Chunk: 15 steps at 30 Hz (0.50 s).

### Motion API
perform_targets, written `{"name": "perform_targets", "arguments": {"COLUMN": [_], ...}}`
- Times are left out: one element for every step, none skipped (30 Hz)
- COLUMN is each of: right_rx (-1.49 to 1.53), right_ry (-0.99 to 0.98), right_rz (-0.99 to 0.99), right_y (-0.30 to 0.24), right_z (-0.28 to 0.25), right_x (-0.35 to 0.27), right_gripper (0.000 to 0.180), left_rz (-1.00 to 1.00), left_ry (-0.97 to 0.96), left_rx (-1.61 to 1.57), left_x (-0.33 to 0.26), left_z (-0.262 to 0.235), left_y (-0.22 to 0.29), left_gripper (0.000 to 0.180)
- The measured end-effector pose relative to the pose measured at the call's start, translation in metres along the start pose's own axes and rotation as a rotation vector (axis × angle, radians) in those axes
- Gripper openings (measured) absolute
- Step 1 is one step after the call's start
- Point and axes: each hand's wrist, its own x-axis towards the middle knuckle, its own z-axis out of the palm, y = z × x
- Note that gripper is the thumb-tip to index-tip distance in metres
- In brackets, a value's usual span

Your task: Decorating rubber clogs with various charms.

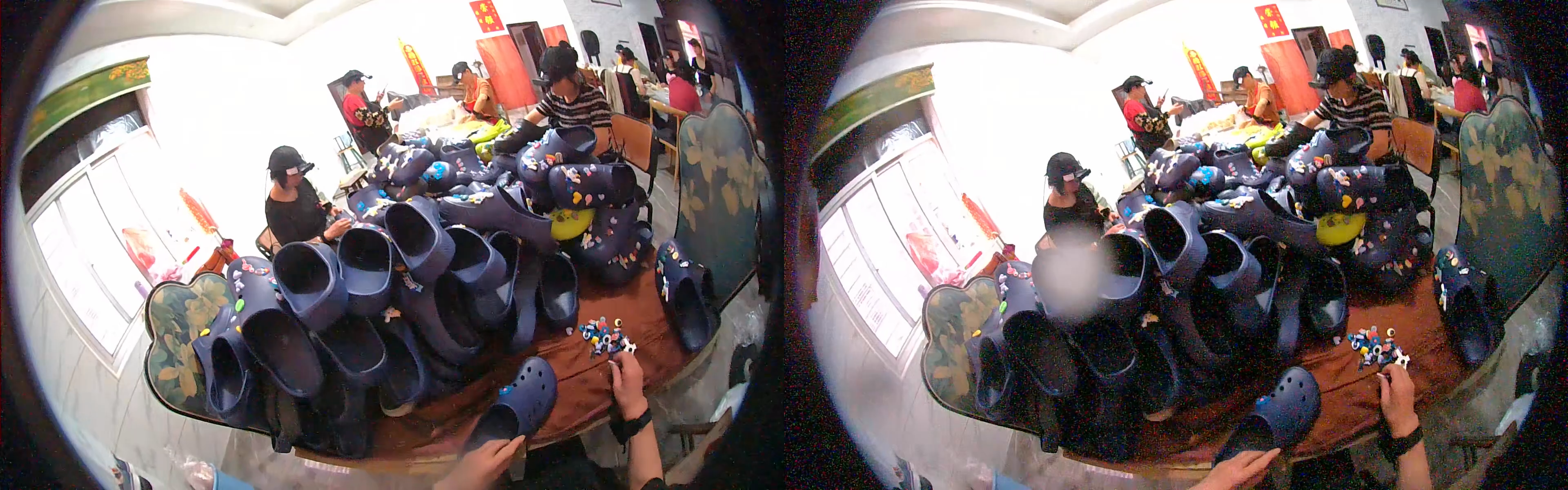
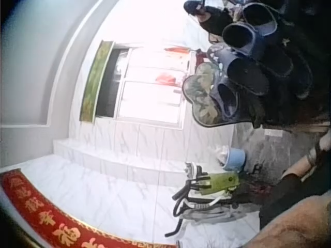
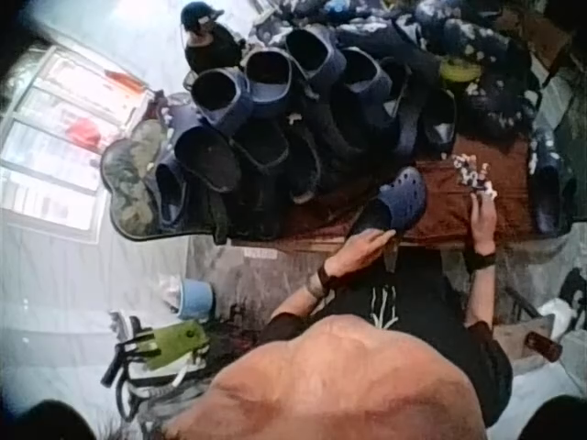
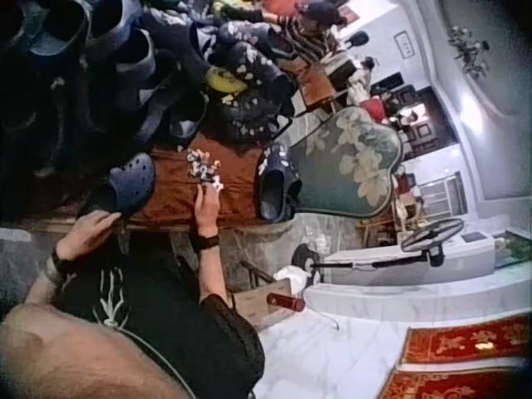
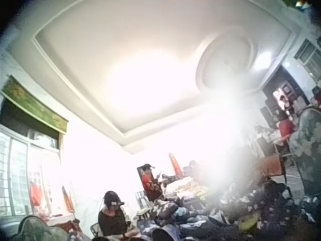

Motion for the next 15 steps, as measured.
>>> {"name": "perform_targets", "arguments": {"right_rx": [-0.014, -0.027, -0.053, -0.053, -0.064, -0.075, -0.071, -0.098, -0.125, -0.121, -0.073, -0.026, -0.024, -0.005, 0.011], "right_ry": [0.047, 0.094, 0.026, 0.024, 0.053, 0.084, 0.084, 0.102, 0.116, 0.113, 0.148, 0.182, 0.171, 0.145, 0.118], "right_rz": [-0.067, -0.135, -0.09, -0.09, -0.113, -0.137, -0.143, -0.172, -0.206, -0.213, -0.206, -0.197, -0.192, -0.158, -0.118], "right_y": [-0.002, -0.003, 0.0, 0.002, 0.003, 0.001, -0.004, -0.017, -0.026, -0.028, -0.028, -0.028, -0.033, -0.042, -0.049], "right_z": [0.003, 0.002, -0.002, -0.003, -0.001, 0.0, -0.003, -0.013, -0.019, -0.018, -0.017, -0.016, -0.017, -0.019, -0.023], "right_x": [0.004, 0.006, 0.003, 0.001, 0.0, 0.001, 0.002, 0.001, 0.001, 0.002, 0.0, -0.002, -0.003, -0.004, -0.008], "right_gripper": [0.014, 0.016, 0.019, 0.019, 0.018, 0.017, 0.017, 0.015, 0.014, 0.014, 0.014, 0.014, 0.014, 0.014, 0.013], "left_rz": [0.025, 0.05, 0.041, 0.039, 0.006, -0.026, -0.052, -0.053, -0.124, -0.196, -0.247, -0.257, -0.256, -0.248, -0.275], "left_ry": [0.048, 0.096, 0.127, 0.127, 0.233, 0.34, 0.381, 0.381, 0.404, 0.428, 0.376, 0.373, 0.327, 0.278, 0.201], "left_rx": [-0.032, -0.063, -0.042, -0.043, -0.021, 0.002, 0.04, 0.043, 0.073, 0.102, 0.147, 0.146, 0.18, 0.208, 0.169], "left_x": [0.006, 0.01, 0.01, 0.011, 0.015, 0.019, 0.023, 0.028, 0.03, 0.031, 0.032, 0.033, 0.033, 0.034, 0.032], "left_z": [-0.007, -0.012, -0.013, -0.013, -0.016, -0.02, -0.025, -0.028, -0.028, -0.026, -0.02, -0.013, -0.007, -0.004, 0.002], "left_y": [0.003, 0.006, 0.008, 0.009, 0.012, 0.015, 0.021, 0.022, 0.024, 0.026, 0.021, 0.018, 0.016, 0.015, 0.014], "left_gripper": [0.05, 0.048, 0.047, 0.047, 0.046, 0.044, 0.043, 0.043, 0.065, 0.088, 0.103, 0.103, 0.104, 0.105, 0.111]}}
